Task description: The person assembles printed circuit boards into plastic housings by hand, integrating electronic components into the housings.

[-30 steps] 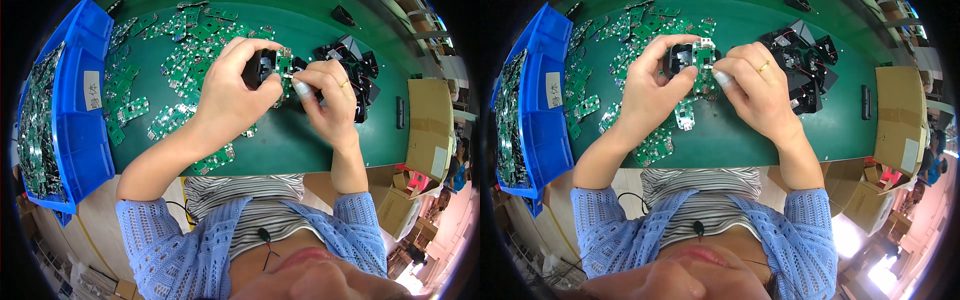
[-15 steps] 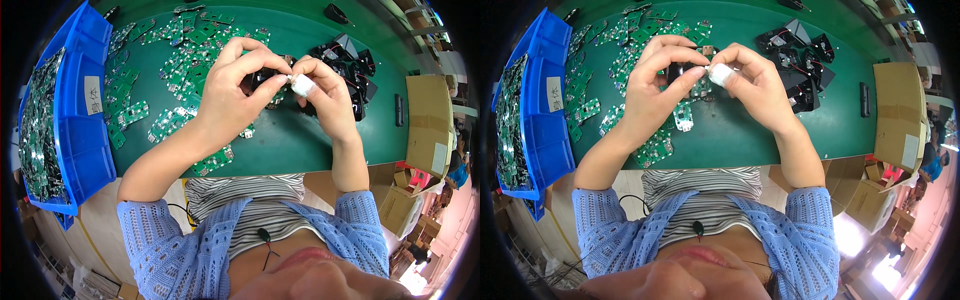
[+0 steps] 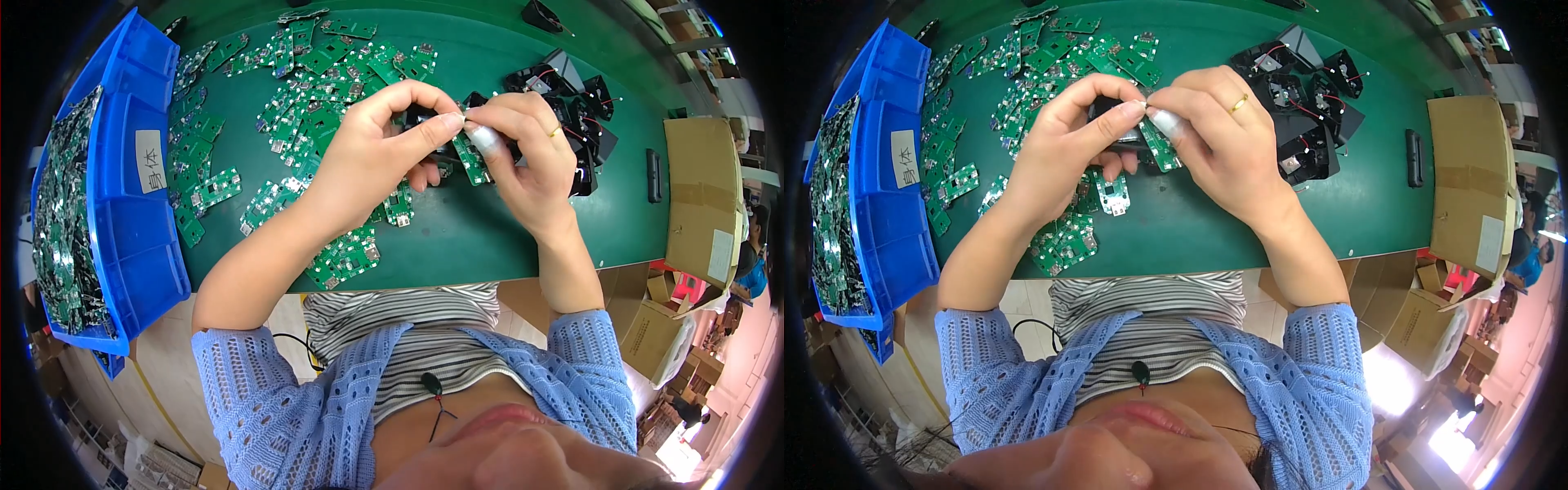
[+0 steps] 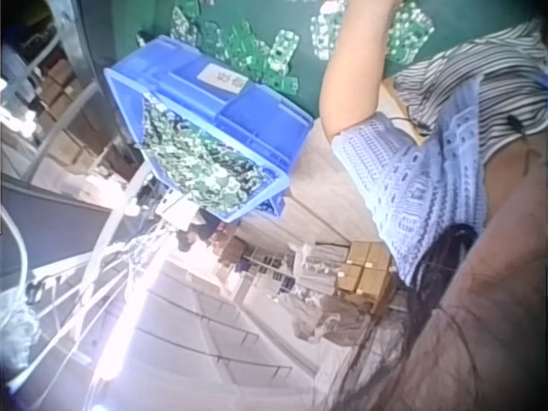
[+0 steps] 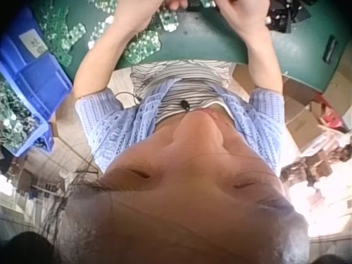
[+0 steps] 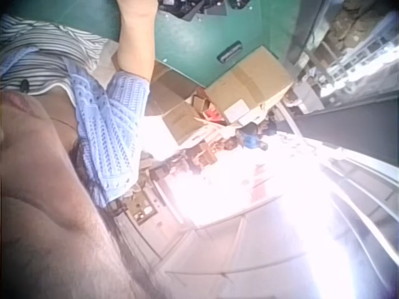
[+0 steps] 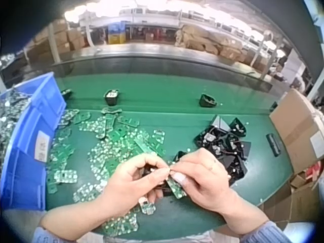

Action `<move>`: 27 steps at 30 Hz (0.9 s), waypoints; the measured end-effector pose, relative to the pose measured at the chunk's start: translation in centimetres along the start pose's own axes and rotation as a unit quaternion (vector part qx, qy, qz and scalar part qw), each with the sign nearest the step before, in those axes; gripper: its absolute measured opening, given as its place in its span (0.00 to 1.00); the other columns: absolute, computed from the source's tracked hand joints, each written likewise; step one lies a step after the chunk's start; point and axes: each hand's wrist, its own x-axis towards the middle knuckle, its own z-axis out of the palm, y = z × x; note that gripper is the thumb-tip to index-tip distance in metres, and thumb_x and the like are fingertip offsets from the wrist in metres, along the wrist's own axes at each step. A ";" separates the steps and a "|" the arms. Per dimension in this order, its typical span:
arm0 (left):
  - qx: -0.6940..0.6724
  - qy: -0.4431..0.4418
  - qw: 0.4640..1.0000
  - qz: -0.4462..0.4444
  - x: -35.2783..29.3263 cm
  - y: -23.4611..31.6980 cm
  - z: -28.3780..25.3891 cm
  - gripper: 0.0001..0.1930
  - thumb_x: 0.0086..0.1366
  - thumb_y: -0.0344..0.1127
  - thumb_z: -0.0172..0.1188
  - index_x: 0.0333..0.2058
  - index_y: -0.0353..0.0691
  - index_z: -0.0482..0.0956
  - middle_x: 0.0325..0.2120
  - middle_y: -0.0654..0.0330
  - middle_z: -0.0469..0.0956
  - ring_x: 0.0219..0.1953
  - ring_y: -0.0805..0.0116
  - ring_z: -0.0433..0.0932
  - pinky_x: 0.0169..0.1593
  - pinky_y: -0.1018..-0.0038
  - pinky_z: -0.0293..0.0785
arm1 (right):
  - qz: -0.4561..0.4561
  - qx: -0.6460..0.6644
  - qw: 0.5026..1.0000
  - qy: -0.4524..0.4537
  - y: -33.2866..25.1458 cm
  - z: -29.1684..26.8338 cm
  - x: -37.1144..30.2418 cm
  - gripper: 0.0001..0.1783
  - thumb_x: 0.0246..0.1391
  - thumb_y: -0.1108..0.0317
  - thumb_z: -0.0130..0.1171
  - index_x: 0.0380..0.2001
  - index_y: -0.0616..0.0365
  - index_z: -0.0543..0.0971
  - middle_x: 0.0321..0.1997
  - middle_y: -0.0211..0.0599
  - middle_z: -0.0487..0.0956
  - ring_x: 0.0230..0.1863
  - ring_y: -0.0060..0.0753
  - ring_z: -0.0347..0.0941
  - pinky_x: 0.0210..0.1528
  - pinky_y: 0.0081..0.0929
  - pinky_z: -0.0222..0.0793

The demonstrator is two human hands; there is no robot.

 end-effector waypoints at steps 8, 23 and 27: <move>-0.082 -0.028 0.995 0.047 -0.3 -0.9 1.5 0.24 0.58 0.28 0.57 0.52 0.34 0.61 0.39 0.56 0.69 0.32 0.65 0.77 0.34 0.74 0.79 | 0.054 0.000 0.998 0.029 -0.4 0.1 0.0 0.11 0.37 0.81 0.60 0.28 0.60 0.75 0.27 0.36 0.74 0.28 0.34 0.70 0.27 0.25 0.67; 0.010 0.118 0.984 0.130 0.1 -0.9 1.0 0.15 0.52 0.23 0.55 0.41 0.30 0.69 0.34 0.58 0.67 0.26 0.73 0.76 0.27 0.81 0.77 | -0.053 -0.141 0.988 -0.043 0.2 -0.6 0.5 0.16 0.32 0.79 0.60 0.31 0.58 0.73 0.29 0.33 0.71 0.28 0.36 0.67 0.27 0.28 0.65; 0.053 0.113 0.983 0.136 -0.1 -0.7 1.0 0.16 0.57 0.20 0.53 0.46 0.30 0.66 0.31 0.58 0.74 0.30 0.74 0.75 0.31 0.78 0.79 | -0.056 -0.152 0.985 -0.055 0.5 -0.5 0.3 0.19 0.29 0.80 0.59 0.32 0.58 0.73 0.29 0.33 0.70 0.28 0.35 0.66 0.26 0.28 0.65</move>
